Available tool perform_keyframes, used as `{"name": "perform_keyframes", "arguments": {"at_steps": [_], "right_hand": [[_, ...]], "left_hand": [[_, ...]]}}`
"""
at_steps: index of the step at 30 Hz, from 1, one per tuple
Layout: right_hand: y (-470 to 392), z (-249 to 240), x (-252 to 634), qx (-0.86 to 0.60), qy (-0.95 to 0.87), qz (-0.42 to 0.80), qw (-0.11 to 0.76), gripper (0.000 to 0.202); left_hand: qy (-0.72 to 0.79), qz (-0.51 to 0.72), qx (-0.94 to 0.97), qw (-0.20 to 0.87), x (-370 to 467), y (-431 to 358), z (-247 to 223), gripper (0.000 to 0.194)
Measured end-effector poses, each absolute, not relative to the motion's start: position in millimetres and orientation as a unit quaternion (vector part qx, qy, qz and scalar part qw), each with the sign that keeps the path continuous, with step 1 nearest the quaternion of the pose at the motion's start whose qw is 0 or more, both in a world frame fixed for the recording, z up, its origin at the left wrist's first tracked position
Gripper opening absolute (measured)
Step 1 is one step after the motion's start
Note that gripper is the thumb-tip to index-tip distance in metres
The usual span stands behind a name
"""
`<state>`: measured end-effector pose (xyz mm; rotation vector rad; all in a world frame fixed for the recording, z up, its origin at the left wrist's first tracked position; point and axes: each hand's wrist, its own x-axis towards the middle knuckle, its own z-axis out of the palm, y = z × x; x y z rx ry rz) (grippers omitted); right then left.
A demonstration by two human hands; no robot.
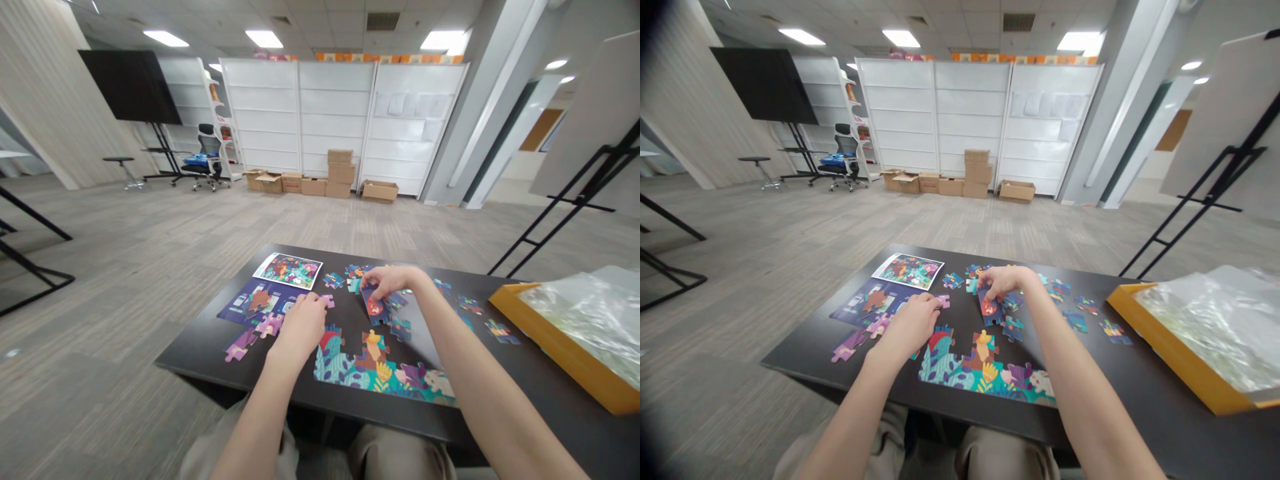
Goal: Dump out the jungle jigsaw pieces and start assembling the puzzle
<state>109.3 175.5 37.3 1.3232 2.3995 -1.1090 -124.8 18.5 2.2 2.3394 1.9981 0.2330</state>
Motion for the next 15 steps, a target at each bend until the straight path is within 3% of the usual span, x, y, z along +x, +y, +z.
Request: {"name": "perform_keyframes", "arguments": {"at_steps": [5, 9, 15], "right_hand": [[178, 42, 125, 0.476, 0.782, -0.395, 0.074, 0.062], [172, 47, 122, 0.385, 0.795, -0.469, 0.006, 0.049], [165, 55, 112, 0.325, 0.801, -0.502, -0.02, 0.046]], "left_hand": [[0.65, 0.077, 0.755, 0.026, -127, 16, 1, 0.032], [0.643, 0.079, 0.762, 0.018, -127, 15, 1, 0.032], [0.624, 0.083, 0.777, 0.03, -121, 14, 4, 0.031]]}}
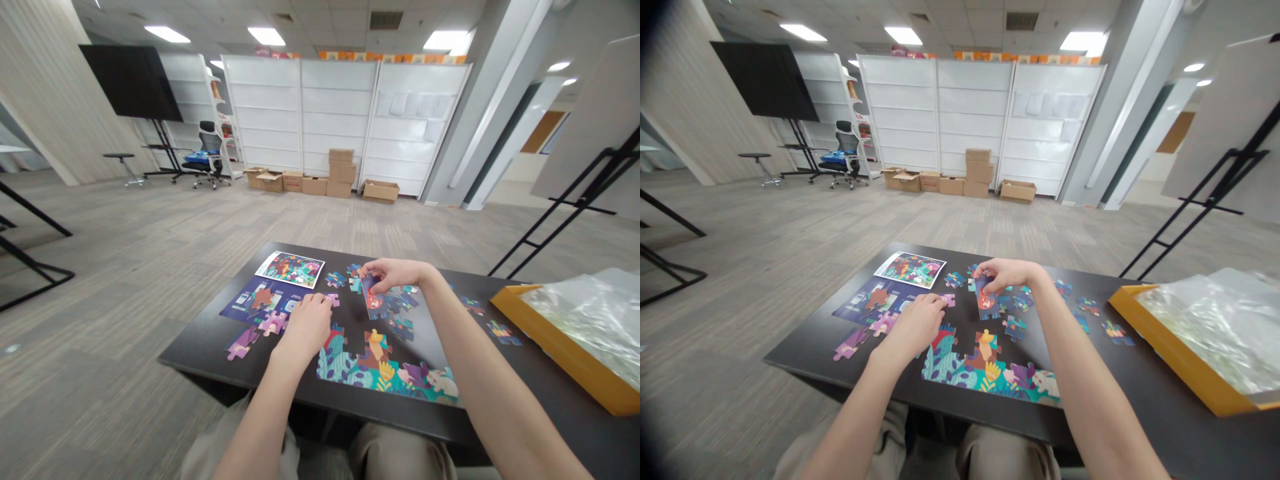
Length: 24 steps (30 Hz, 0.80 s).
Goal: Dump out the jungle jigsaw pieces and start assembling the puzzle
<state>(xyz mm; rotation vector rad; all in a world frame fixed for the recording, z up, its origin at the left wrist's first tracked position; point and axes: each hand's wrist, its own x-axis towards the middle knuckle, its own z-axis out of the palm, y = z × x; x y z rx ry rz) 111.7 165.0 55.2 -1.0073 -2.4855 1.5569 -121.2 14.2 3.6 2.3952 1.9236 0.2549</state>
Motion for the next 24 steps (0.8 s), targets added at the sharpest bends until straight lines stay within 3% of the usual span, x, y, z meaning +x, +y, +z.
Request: {"name": "perform_keyframes", "arguments": {"at_steps": [13, 24], "right_hand": [[154, 83, 122, -0.316, -0.792, 0.521, 0.043, 0.054], [156, 91, 138, -0.335, -0.797, 0.499, 0.062, 0.049]], "left_hand": [[0.539, 0.124, 0.833, 0.032, -54, 14, 6, 0.041], [0.483, 0.134, 0.863, 0.066, -19, 15, 0, 0.039]]}}
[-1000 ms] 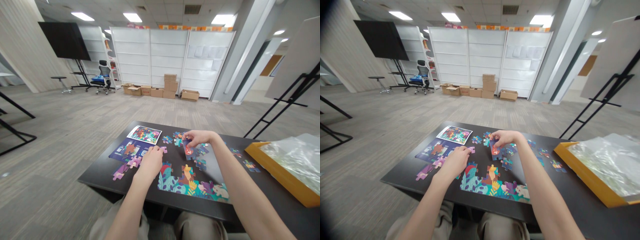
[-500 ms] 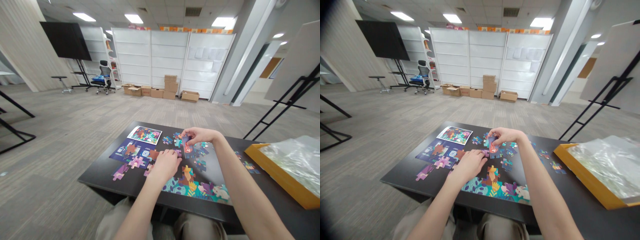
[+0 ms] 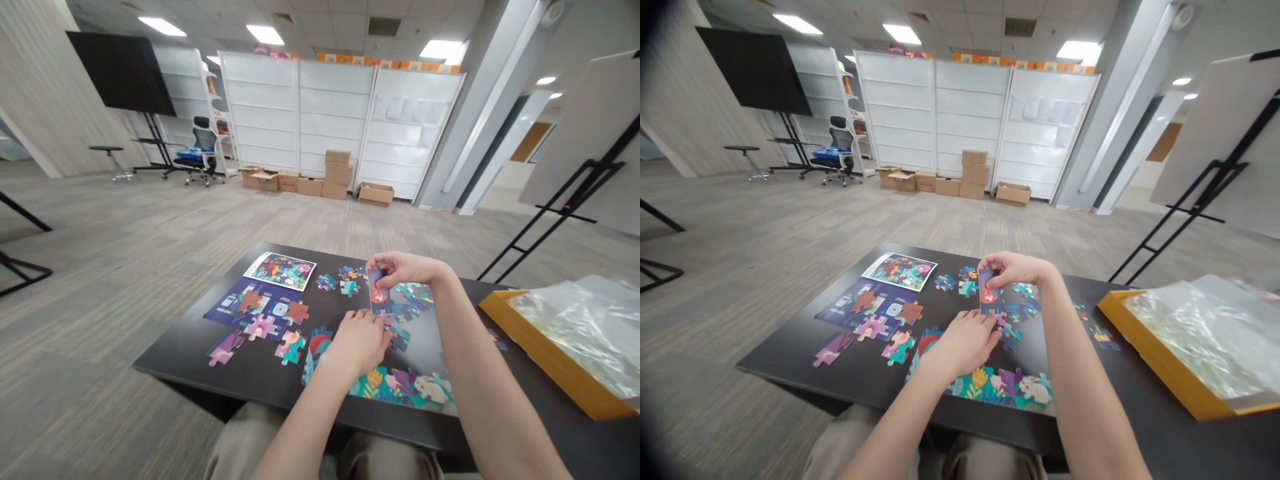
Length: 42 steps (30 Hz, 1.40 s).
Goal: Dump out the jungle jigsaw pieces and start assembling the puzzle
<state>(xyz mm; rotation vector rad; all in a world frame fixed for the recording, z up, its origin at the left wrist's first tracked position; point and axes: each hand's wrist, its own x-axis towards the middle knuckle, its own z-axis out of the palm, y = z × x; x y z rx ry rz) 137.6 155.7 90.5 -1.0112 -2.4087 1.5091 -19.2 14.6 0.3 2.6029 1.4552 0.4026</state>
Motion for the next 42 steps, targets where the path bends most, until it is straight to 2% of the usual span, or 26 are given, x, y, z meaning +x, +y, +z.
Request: {"name": "perform_keyframes", "arguments": {"at_steps": [5, 10, 13, 30, 36, 42], "right_hand": [[152, 96, 140, -0.339, -0.788, 0.51, 0.065, 0.049], [151, 98, 140, -0.347, -0.788, 0.505, 0.065, 0.05], [150, 99, 140, -0.354, -0.791, 0.495, 0.066, 0.051], [149, 102, 142, -0.35, -0.802, 0.475, 0.088, 0.051], [153, 102, 145, -0.349, -0.796, 0.47, 0.155, 0.048], [164, 84, 123, -0.368, -0.796, 0.413, 0.247, 0.046]], "left_hand": [[0.516, 0.148, 0.842, 0.053, -37, 9, 11, 0.04], [0.687, 0.103, 0.719, -0.001, -74, -5, 24, 0.036], [0.724, 0.07, 0.686, -0.011, -87, -11, 22, 0.041], [0.599, 0.138, 0.789, 0.03, -35, -6, 2, 0.038], [0.566, 0.14, 0.811, 0.043, -11, -6, -2, 0.049], [0.539, 0.163, 0.823, 0.07, 1, -3, -5, 0.048]]}}
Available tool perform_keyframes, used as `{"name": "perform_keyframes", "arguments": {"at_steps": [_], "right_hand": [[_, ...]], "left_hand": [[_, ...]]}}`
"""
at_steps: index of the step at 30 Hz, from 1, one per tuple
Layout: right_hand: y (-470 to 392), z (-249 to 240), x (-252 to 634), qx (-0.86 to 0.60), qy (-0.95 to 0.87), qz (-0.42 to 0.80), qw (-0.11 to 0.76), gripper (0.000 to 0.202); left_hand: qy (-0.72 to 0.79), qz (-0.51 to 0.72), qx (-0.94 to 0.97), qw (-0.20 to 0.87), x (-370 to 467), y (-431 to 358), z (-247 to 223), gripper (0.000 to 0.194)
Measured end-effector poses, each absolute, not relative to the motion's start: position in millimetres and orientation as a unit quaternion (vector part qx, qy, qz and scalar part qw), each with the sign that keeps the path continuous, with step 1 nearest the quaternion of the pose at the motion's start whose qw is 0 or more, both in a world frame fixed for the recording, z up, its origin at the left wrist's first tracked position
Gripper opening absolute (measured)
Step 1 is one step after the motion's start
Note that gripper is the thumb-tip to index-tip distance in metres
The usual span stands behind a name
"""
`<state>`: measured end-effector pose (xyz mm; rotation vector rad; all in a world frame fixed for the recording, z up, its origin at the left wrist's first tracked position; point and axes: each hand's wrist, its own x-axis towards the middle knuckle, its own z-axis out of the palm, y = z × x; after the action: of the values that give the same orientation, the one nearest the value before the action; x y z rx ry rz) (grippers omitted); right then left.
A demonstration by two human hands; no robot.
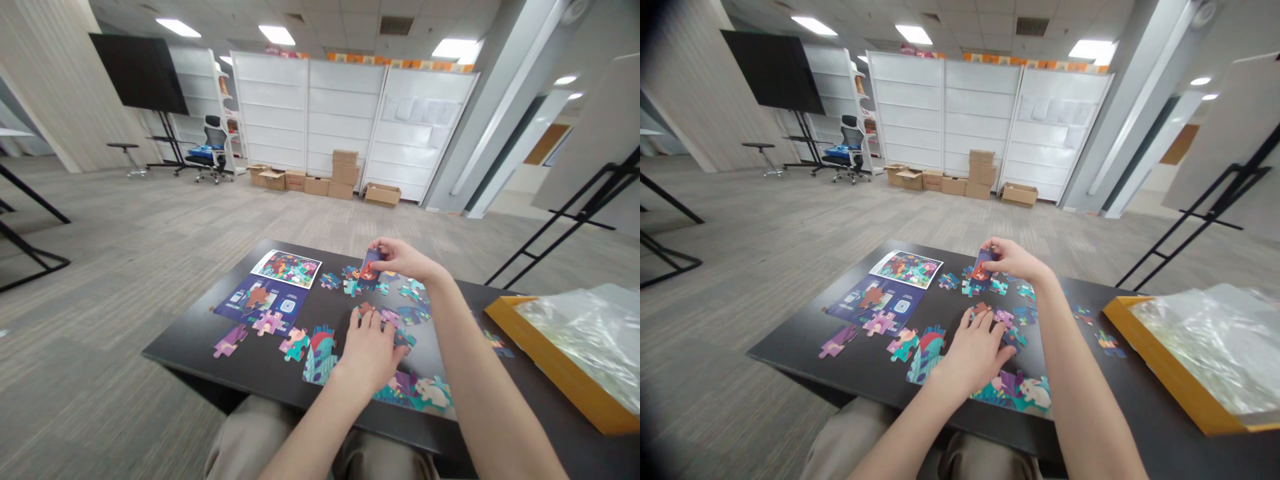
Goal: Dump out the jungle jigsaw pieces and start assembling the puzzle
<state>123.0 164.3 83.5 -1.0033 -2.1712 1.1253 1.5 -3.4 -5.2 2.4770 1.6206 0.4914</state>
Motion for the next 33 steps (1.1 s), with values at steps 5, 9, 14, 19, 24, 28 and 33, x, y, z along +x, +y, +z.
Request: {"name": "perform_keyframes", "arguments": {"at_steps": [5, 9, 14, 19, 24, 28, 33], "right_hand": [[173, 55, 93, -0.339, -0.796, 0.411, 0.286, 0.042], [174, 37, 79, -0.313, -0.793, 0.448, 0.269, 0.046], [172, 21, 67, -0.335, -0.785, 0.454, 0.258, 0.046], [163, 11, 54, -0.325, -0.767, 0.507, 0.221, 0.046], [154, 10, 49, -0.319, -0.734, 0.574, 0.173, 0.05], [150, 10, 48, -0.322, -0.736, 0.575, 0.156, 0.049], [148, 9, 44, -0.336, -0.718, 0.595, 0.13, 0.052]], "left_hand": [[0.468, 0.206, 0.853, 0.102, -16, -6, 10, 0.042], [0.511, 0.232, 0.816, 0.142, -58, -4, 30, 0.032], [0.692, 0.212, 0.687, 0.065, -119, 4, 32, 0.022], [0.71, 0.164, 0.681, 0.07, -144, 1, 23, 0.017], [0.684, 0.135, 0.713, 0.08, -140, -4, 21, 0.017], [0.668, 0.119, 0.729, 0.086, -139, -6, 22, 0.02], [0.652, 0.117, 0.743, 0.1, -139, -7, 22, 0.017]]}}
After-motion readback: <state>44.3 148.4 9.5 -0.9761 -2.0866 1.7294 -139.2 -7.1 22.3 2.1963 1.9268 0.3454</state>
